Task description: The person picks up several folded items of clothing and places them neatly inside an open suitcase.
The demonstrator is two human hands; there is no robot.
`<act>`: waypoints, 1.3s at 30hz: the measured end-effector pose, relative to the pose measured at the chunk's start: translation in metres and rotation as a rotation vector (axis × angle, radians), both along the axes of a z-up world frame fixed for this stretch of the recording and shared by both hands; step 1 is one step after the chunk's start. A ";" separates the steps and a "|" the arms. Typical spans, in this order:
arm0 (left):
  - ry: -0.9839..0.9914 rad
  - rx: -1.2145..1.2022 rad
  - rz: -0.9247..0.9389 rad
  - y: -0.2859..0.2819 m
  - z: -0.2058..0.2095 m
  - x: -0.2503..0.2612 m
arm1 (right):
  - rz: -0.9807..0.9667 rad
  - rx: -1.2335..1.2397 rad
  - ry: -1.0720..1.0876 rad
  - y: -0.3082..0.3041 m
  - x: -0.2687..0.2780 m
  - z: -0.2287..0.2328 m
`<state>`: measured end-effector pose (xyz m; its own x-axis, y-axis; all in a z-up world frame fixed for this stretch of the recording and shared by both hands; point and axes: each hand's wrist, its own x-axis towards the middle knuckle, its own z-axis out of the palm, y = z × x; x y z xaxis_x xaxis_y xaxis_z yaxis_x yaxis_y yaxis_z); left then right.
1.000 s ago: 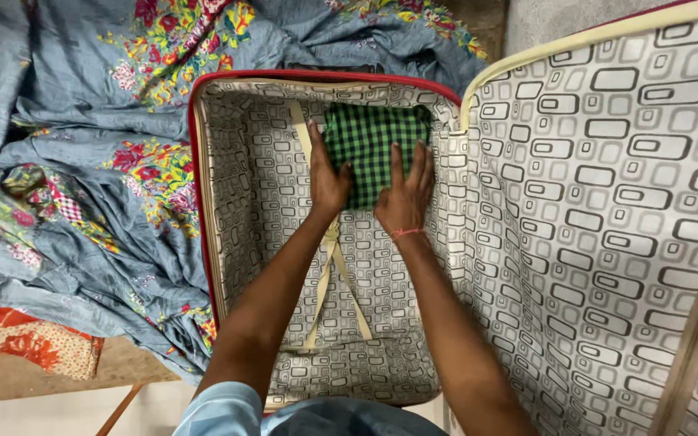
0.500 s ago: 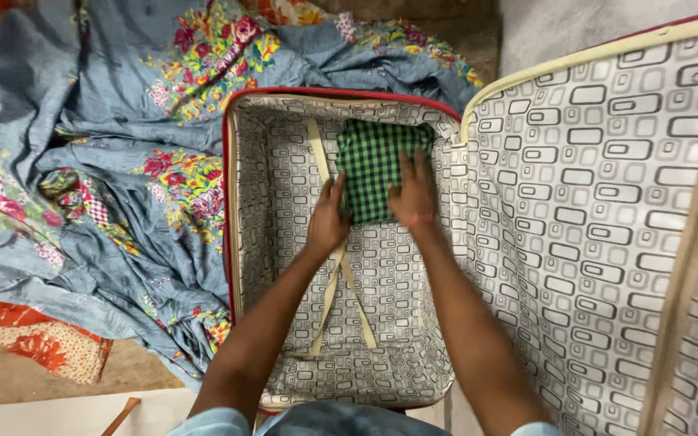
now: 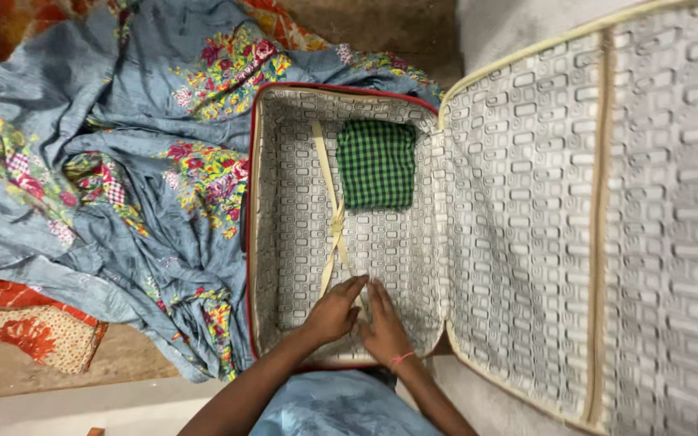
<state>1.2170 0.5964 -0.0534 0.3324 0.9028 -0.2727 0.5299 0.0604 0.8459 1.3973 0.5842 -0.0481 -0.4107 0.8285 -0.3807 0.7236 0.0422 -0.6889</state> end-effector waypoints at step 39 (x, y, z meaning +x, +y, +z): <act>0.101 0.249 0.749 -0.397 0.089 0.006 | 0.685 -0.012 0.298 -0.224 -0.066 0.095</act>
<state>1.2226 0.1996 0.0354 -0.4031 0.9147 -0.0298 0.4981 0.2466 0.8313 1.3314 0.3603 0.0465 -0.9205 0.3470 -0.1794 0.3203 0.4078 -0.8551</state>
